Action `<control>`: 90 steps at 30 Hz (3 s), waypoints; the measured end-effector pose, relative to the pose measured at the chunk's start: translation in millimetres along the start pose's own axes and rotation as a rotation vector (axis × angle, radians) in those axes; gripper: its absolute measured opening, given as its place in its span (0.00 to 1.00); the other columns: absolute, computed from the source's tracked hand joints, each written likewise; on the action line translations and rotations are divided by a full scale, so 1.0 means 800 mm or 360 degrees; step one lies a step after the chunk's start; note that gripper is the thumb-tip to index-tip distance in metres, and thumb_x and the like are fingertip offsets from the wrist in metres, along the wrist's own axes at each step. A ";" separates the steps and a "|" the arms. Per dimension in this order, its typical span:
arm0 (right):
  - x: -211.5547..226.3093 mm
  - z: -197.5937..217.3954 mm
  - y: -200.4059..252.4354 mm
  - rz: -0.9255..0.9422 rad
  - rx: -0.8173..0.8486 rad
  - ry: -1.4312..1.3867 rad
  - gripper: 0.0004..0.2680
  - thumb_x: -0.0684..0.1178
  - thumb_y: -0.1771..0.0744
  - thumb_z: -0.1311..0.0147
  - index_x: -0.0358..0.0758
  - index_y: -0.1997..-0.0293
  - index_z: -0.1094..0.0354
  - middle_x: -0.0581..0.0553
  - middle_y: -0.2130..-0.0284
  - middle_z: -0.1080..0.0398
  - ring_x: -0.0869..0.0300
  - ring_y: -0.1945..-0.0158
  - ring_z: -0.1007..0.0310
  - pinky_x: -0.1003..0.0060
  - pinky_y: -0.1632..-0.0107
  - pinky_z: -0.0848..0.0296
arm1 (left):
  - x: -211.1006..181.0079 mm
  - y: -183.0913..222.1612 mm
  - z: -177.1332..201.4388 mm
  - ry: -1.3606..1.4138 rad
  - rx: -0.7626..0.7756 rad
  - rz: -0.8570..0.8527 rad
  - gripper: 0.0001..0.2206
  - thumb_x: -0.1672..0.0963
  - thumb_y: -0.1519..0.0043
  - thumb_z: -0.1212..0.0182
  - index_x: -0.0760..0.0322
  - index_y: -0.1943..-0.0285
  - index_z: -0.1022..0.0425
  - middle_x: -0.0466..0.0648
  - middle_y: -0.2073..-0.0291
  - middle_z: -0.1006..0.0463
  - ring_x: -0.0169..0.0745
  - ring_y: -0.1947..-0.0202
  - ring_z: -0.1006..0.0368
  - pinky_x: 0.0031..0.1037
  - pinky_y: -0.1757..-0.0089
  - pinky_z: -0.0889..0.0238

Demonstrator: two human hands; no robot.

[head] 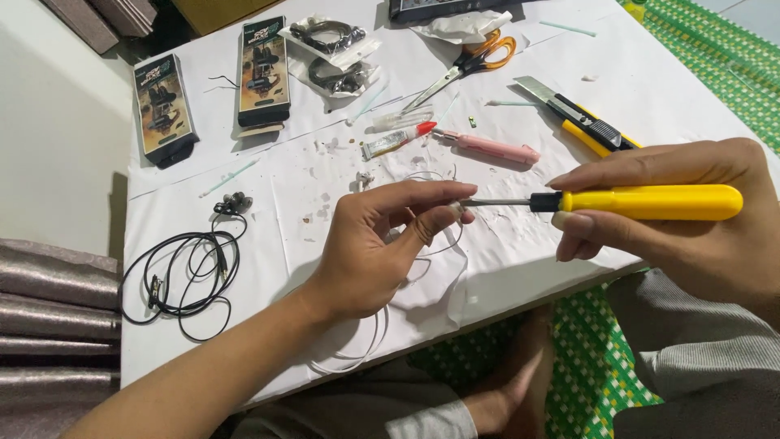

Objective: The person sits on the floor repairing a white earphone cable. They cut the cable insulation with a utility knife, strip the insulation, twist the exposed wire strands, apply glue from a tube, and use a screwdriver while working on the earphone plug and wiring.

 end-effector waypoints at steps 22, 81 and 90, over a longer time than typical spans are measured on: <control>0.047 -0.030 0.017 0.0684 0.0172 0.0328 0.13 0.41 0.41 0.40 0.35 0.54 0.24 0.40 0.66 0.17 0.66 0.76 0.12 0.78 0.79 0.14 | 0.001 0.003 0.002 -0.0051 -0.0078 -0.0089 0.10 0.65 0.36 0.39 0.71 0.47 0.22 0.53 0.57 0.17 0.35 0.60 0.20 0.21 0.56 0.24; 0.007 -0.056 0.113 0.0043 0.0301 0.0847 0.06 0.48 0.32 0.50 0.41 0.63 0.42 0.40 0.83 0.23 0.45 0.82 0.24 0.50 0.73 0.31 | -0.066 0.080 -0.064 0.0042 -0.0970 -0.0081 0.12 0.57 0.43 0.31 0.74 0.57 0.17 0.50 0.66 0.15 0.27 0.71 0.30 0.18 0.64 0.32; -0.027 -0.067 0.150 -0.0049 0.0478 0.1254 0.06 0.53 0.33 0.51 0.46 0.59 0.41 0.44 0.79 0.20 0.45 0.77 0.19 0.51 0.70 0.25 | -0.073 0.146 -0.081 -0.0158 -0.1231 -0.0063 0.08 0.59 0.43 0.31 0.71 0.58 0.17 0.47 0.73 0.20 0.28 0.74 0.31 0.19 0.68 0.32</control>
Point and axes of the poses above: each hand's wrist, its own y-axis away from the middle knuckle, its own z-axis out of the back of the hand, x = y × z, the point moved 8 cm from there along -y, towards the middle knuckle
